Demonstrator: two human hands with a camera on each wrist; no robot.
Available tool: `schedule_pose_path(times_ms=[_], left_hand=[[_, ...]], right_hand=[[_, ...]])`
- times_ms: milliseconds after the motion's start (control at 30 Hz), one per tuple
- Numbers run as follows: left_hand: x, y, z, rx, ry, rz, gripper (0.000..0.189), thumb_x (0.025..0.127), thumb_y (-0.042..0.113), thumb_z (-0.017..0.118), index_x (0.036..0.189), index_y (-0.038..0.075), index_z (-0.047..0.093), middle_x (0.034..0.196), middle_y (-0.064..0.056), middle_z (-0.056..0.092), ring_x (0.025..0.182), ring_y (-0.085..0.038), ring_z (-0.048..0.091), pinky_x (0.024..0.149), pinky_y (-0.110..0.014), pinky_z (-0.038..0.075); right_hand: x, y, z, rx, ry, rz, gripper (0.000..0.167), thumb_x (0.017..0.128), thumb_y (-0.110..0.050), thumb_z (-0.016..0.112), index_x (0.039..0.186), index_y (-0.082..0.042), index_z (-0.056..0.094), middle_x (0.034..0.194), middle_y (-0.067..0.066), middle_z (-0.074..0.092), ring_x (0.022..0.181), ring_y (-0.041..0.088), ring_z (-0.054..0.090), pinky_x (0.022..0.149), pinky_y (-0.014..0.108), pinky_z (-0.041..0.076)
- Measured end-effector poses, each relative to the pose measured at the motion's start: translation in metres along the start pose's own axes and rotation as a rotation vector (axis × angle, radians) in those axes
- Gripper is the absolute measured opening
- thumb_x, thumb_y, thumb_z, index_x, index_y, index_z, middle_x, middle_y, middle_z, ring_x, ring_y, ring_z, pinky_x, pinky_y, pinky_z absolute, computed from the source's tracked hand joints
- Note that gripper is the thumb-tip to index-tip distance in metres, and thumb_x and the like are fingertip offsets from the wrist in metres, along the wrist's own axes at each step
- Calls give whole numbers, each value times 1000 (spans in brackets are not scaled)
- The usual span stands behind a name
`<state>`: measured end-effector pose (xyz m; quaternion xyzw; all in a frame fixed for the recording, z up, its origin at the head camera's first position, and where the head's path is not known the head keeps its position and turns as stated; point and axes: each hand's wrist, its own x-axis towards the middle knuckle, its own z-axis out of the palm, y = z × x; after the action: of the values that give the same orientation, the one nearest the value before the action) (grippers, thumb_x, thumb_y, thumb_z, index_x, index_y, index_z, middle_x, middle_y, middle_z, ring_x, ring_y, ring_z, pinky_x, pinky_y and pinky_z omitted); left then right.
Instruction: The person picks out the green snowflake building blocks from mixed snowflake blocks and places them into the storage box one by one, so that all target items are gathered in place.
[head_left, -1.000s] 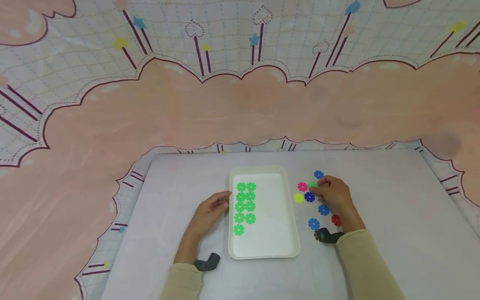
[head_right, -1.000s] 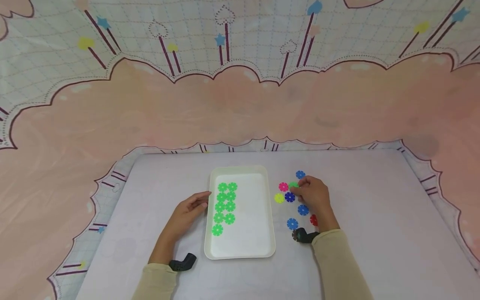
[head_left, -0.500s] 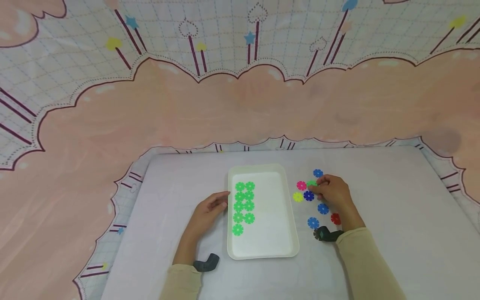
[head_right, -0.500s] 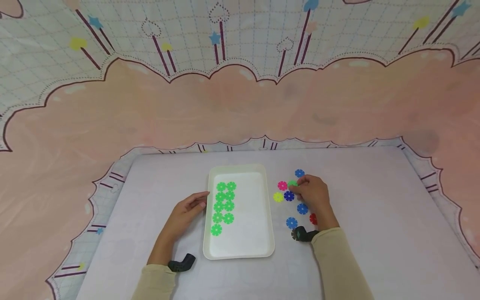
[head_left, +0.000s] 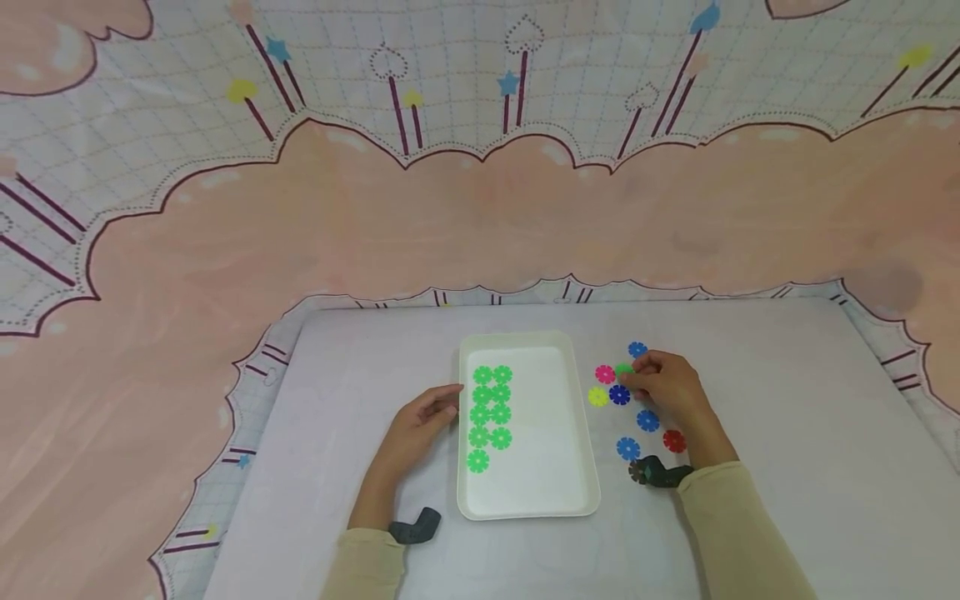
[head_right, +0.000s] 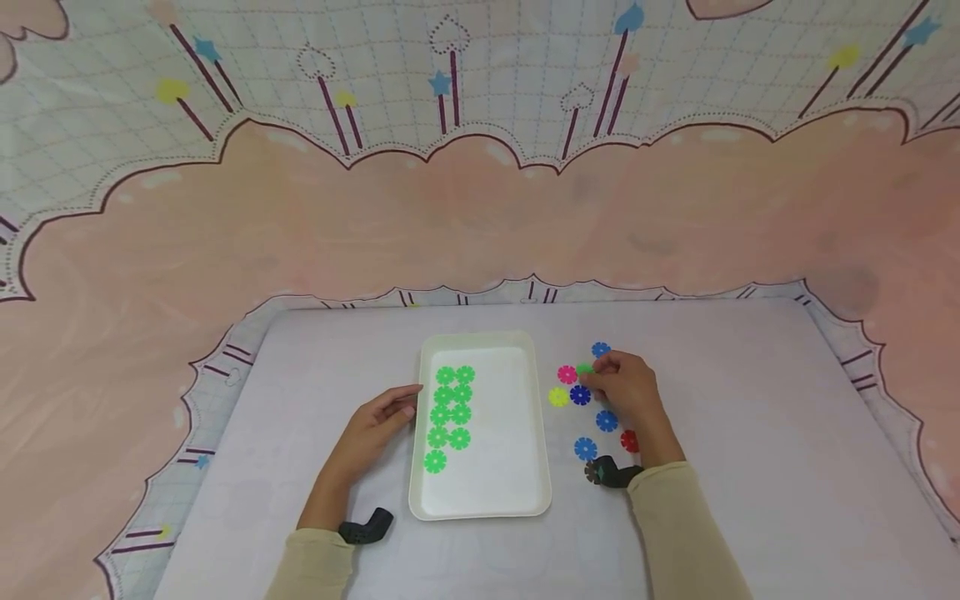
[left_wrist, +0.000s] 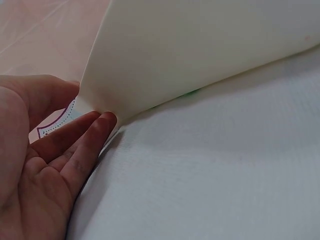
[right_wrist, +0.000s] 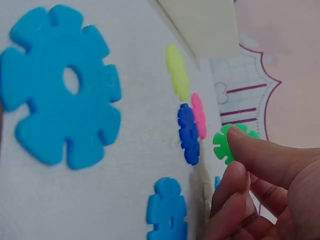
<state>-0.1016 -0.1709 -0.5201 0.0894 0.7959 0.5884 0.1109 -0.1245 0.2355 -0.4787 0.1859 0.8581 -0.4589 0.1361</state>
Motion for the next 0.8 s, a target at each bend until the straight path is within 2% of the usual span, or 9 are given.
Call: schedule_pose_path(times_ms=[200,400,533,800], left_hand=[[0,1,-1,-8,-15,8,35,101,25,64,136,25,64,128,-4,71,120,-19,65,99,-23,53],[1,1,-1,11,0,17,35,101,27,65,136,26,65,129,-2,70,119,-20,64,99,-25,53],[1,1,-1,18,8,2,35,101,28,65,135,26,65,130,-1,70,119,-21,64,100,-27,53],[0,2,-1,8,4,5,35,100,27,66,135,26,65,130,-3,69,118,-20,64,98,-27,54]], right_hand=[[-1,-5,0,-81,14,-37,37,90,-33,79,112,-7,66,96,11,65,90,25,61,73,23,54],[-7,-17,4,-110,15,-49,40,89,-34,80,115,-7,67,113,17,66,103,31,58,82,34,57],[-15,-26,5,-93,-9,-79,36,87,-34,81,110,-9,68,115,15,65,102,30,57,77,31,54],[-26,-42,10,-118,-47,-227,27,88,-31,79,102,-10,69,105,10,68,93,26,59,69,30,49]])
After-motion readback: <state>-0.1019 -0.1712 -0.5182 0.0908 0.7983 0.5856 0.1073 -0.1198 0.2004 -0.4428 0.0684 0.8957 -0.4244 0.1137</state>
